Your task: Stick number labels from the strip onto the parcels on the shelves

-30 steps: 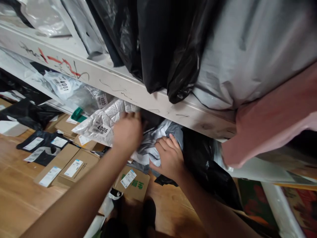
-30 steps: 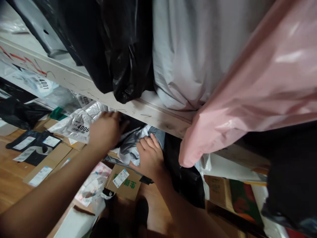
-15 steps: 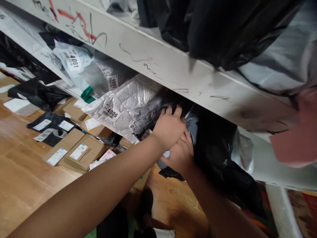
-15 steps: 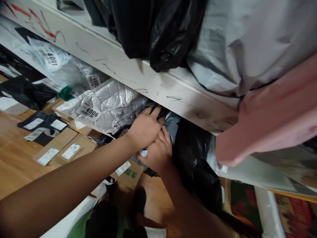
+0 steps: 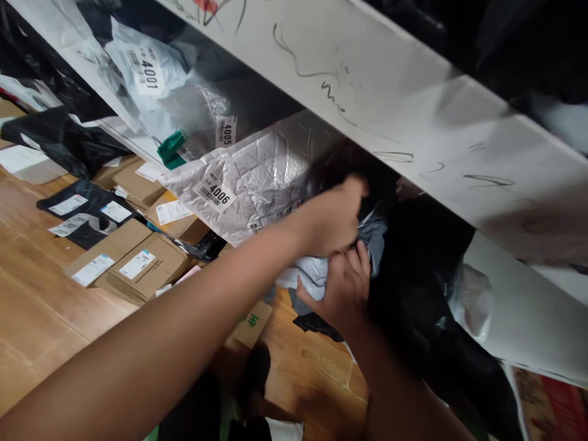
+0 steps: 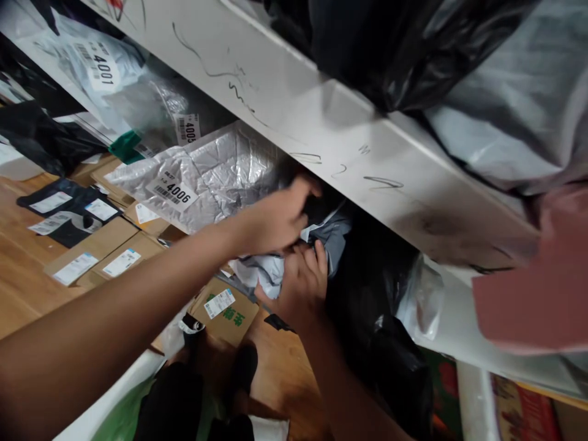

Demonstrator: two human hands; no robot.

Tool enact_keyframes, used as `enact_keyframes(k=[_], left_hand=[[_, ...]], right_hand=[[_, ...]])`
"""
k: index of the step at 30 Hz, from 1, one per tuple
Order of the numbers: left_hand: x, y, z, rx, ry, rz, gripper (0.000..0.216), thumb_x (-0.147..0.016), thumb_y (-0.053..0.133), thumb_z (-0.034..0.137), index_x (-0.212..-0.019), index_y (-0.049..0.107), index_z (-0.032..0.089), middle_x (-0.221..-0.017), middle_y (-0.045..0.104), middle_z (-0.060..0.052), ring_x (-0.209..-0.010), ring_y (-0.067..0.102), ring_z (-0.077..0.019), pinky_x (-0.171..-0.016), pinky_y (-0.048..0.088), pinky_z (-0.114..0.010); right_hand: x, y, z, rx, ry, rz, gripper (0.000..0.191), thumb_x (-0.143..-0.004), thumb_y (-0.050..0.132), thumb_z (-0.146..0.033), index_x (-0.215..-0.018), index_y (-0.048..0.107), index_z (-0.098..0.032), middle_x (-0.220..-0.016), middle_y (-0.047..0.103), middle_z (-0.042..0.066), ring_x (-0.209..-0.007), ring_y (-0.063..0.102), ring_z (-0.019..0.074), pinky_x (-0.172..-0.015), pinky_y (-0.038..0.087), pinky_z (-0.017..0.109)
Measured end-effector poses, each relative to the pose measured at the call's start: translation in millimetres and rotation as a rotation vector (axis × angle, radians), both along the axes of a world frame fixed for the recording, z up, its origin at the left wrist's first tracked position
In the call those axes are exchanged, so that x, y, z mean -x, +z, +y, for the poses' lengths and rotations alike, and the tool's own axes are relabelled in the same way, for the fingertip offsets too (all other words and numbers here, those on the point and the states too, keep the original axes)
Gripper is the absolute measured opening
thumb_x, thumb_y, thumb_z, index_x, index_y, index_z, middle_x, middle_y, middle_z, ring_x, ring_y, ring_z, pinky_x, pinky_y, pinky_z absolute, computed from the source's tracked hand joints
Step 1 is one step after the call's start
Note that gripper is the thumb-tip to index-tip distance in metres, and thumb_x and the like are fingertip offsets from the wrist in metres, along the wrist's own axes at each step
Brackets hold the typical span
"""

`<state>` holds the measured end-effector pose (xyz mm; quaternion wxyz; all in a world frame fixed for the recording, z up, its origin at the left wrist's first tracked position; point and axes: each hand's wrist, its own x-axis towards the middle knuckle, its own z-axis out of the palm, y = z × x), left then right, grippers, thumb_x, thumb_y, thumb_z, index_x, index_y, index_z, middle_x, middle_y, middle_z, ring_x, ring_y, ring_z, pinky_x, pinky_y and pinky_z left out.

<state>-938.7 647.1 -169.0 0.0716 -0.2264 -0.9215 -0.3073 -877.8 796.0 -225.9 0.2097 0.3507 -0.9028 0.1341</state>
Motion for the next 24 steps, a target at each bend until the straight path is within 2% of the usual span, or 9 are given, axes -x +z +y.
enact_keyframes(k=[4,7,9,11,13,16,18,21,24], left_hand=[[16.5,-15.9,-34.9,-0.099,-0.098,-0.284,0.05,-0.085,0.045,0.022,-0.135,0.04,0.021,-0.14,0.045,-0.009,-0.131,0.041,-0.0248,-0.108,0.033,-0.045],[10.9,-30.7,-33.2,-0.201,-0.116,-0.571,0.065,-0.084,0.045,0.034,-0.145,0.022,0.034,-0.156,0.019,-0.003,-0.142,0.017,-0.0309,-0.111,0.02,-0.056],[2.2,-36.3,-28.0,-0.403,-0.131,-0.671,0.065,-0.087,0.037,0.036,-0.147,0.012,0.036,-0.158,0.008,0.001,-0.144,0.009,-0.0277,-0.113,0.016,-0.053],[-7.7,-35.6,-29.5,-0.607,-0.139,-0.681,0.062,-0.088,0.032,0.04,-0.147,0.015,0.032,-0.157,0.014,0.002,-0.143,0.014,-0.0236,-0.114,0.018,-0.045],[-17.9,-27.8,-40.0,-0.679,-0.116,-0.653,0.068,-0.085,0.04,0.048,-0.147,0.021,0.028,-0.153,0.029,-0.001,-0.138,0.029,-0.024,-0.11,0.027,-0.04],[-32.0,-8.0,-62.4,-0.469,0.049,-0.63,0.077,-0.067,0.062,0.05,-0.135,0.044,0.019,-0.128,0.058,-0.008,-0.111,0.055,-0.0262,-0.09,0.043,-0.034],[-38.5,4.0,-73.6,-0.275,0.215,-0.637,0.049,-0.066,0.062,0.047,-0.103,0.065,0.015,-0.086,0.069,-0.005,-0.077,0.06,-0.0201,-0.067,0.043,-0.028],[-43.1,11.9,-80.9,-0.213,0.371,-0.694,0.035,-0.072,0.052,0.048,-0.056,0.056,0.017,-0.045,0.04,0.004,-0.045,0.037,-0.0102,-0.047,0.027,-0.025],[-44.0,10.1,-82.7,-0.326,0.369,-0.765,0.04,-0.07,0.05,0.054,-0.051,0.047,0.019,-0.044,0.03,0.006,-0.043,0.027,-0.008,-0.044,0.022,-0.024]], right_hand=[[0.1,-1.0,-0.8,0.053,0.005,0.042,0.054,-0.073,0.059,-0.042,-0.119,0.046,-0.016,-0.098,0.064,0.009,-0.099,0.059,0.0283,-0.107,0.03,0.054],[1.6,1.0,-0.6,0.056,-0.007,0.075,0.071,-0.072,0.059,-0.041,-0.132,0.036,-0.013,-0.098,0.065,0.01,-0.098,0.06,0.0286,-0.105,0.034,0.052],[3.0,3.1,0.0,0.033,0.0,0.063,0.076,-0.071,0.059,-0.039,-0.137,0.031,-0.013,-0.099,0.065,0.01,-0.097,0.06,0.0285,-0.105,0.034,0.052],[4.8,4.4,0.6,0.018,0.001,0.029,0.081,-0.071,0.06,-0.038,-0.14,0.027,-0.012,-0.1,0.066,0.01,-0.099,0.06,0.0288,-0.106,0.034,0.051],[6.6,5.0,1.0,0.022,-0.001,-0.02,0.085,-0.071,0.062,-0.04,-0.141,0.024,-0.009,-0.102,0.067,0.011,-0.102,0.059,0.0294,-0.107,0.033,0.051],[7.2,9.7,-1.0,0.033,0.004,-0.109,0.081,-0.07,0.063,-0.039,-0.137,0.029,-0.009,-0.105,0.067,0.012,-0.106,0.057,0.0292,-0.109,0.03,0.052],[4.9,19.6,-6.2,0.036,-0.002,-0.184,0.068,-0.069,0.063,-0.036,-0.129,0.042,-0.012,-0.107,0.066,0.012,-0.107,0.056,0.0291,-0.11,0.027,0.053],[-1.3,42.9,-22.2,0.072,0.009,-0.368,0.045,-0.066,0.067,-0.038,-0.105,0.061,-0.018,-0.105,0.065,0.01,-0.109,0.055,0.0298,-0.111,0.022,0.055],[-5.2,59.4,-45.2,0.233,-0.009,-0.516,0.026,-0.076,0.062,-0.035,-0.096,0.066,-0.019,-0.105,0.067,0.01,-0.103,0.06,0.0252,-0.105,0.036,0.047]])
